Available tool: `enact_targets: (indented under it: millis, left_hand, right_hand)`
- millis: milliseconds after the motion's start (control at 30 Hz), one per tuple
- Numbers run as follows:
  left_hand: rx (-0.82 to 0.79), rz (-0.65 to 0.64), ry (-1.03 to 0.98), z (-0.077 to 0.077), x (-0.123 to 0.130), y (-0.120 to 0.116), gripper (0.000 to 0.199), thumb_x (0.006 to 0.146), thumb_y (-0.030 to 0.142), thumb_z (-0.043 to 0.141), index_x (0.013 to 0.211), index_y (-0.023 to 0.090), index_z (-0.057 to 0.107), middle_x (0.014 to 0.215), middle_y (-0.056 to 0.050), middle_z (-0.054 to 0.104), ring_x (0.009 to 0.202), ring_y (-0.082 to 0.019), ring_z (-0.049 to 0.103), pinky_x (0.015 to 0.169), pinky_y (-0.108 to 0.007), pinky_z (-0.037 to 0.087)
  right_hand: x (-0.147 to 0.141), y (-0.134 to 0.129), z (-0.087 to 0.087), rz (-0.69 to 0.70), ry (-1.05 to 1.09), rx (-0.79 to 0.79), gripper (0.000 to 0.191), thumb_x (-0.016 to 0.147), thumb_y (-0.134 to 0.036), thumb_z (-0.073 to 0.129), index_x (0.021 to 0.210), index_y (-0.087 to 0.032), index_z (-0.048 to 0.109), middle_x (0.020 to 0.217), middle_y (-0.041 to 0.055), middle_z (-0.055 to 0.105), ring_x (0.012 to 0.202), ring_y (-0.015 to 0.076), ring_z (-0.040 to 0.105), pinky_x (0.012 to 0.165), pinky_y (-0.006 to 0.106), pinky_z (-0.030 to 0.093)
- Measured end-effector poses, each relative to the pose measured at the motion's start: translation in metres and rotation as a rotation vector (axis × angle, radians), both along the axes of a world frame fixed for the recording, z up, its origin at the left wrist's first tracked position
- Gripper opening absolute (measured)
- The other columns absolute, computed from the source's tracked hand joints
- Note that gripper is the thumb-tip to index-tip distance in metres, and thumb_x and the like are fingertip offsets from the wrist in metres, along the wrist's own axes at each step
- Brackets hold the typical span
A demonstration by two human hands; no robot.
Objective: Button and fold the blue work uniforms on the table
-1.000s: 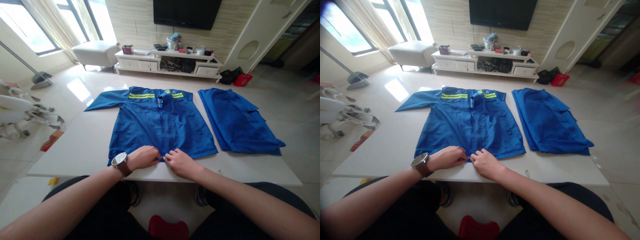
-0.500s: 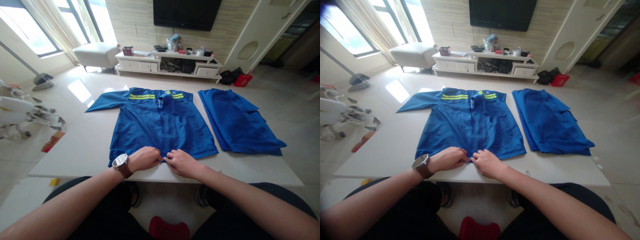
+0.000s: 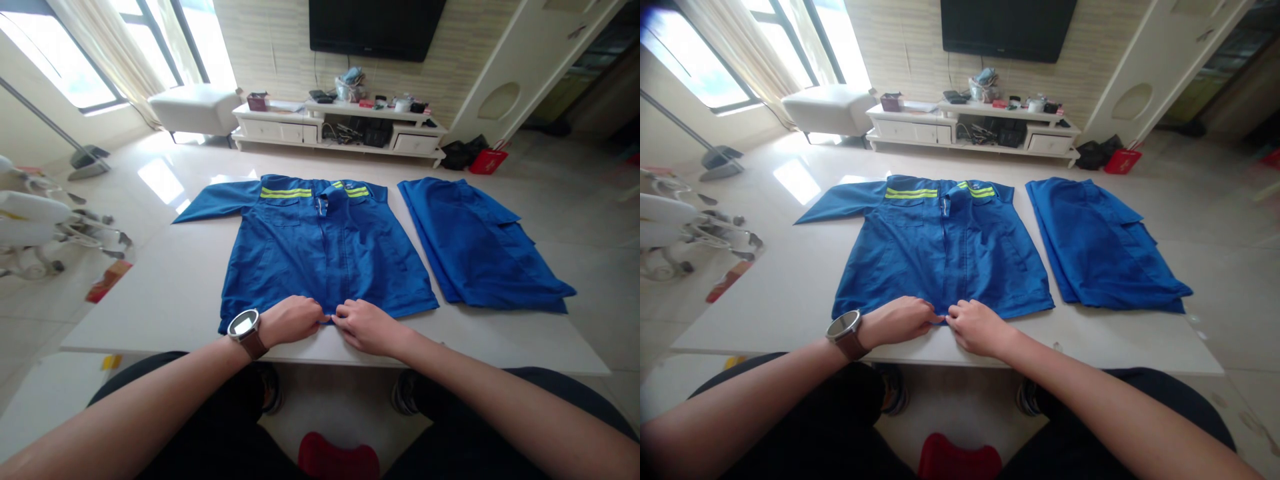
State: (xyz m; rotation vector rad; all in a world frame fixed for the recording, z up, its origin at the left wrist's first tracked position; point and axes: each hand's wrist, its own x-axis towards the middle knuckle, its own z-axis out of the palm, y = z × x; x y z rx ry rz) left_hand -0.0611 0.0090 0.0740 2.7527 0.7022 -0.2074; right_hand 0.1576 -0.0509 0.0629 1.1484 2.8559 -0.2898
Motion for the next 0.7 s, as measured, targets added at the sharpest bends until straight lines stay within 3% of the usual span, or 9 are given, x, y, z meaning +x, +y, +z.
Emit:
enact_targets:
  millis: [100,300,467,700]
  left_hand:
    - [0.024,0.012,0.037,0.001,0.003,-0.005,0.026,0.096,0.023,0.052,0.090,0.016,0.076,0.086,-0.011,0.075,0.077,-0.023,0.072,0.066,-0.028,0.050]
    - [-0.027,0.075,0.021,-0.002,0.006,-0.009,0.025,0.096,0.027,0.052,0.083,0.016,0.071,0.079,-0.010,0.073,0.076,-0.024,0.073,0.064,-0.028,0.049]
    - [-0.083,0.140,0.061,0.003,0.009,-0.010,0.027,0.095,0.029,0.051,0.078,0.017,0.069,0.076,-0.009,0.072,0.075,-0.023,0.072,0.060,-0.027,0.046]
    - [-0.112,0.121,0.073,0.002,0.011,-0.009,0.029,0.094,0.026,0.050,0.075,0.019,0.070,0.075,-0.008,0.072,0.073,-0.022,0.071,0.061,-0.027,0.045]
  right_hand:
    - [-0.002,-0.001,-0.003,0.022,-0.032,0.041,0.029,0.099,-0.019,0.050,0.119,-0.010,0.068,0.104,0.0117,0.065,0.095,0.0233,0.057,0.080,0.036,0.047]
    - [-0.006,-0.003,-0.009,0.040,-0.085,0.092,0.030,0.104,-0.017,0.041,0.115,-0.008,0.067,0.101,0.0134,0.065,0.095,0.0237,0.057,0.078,0.037,0.046]
    - [-0.006,0.001,-0.003,0.056,-0.095,0.080,0.033,0.106,-0.019,0.038,0.113,-0.009,0.068,0.103,0.0130,0.066,0.094,0.0226,0.057,0.078,0.036,0.045]
    - [-0.006,0.005,-0.001,0.060,-0.097,0.051,0.033,0.106,-0.021,0.039,0.109,-0.009,0.070,0.104,0.0126,0.066,0.093,0.0226,0.057,0.076,0.036,0.046]
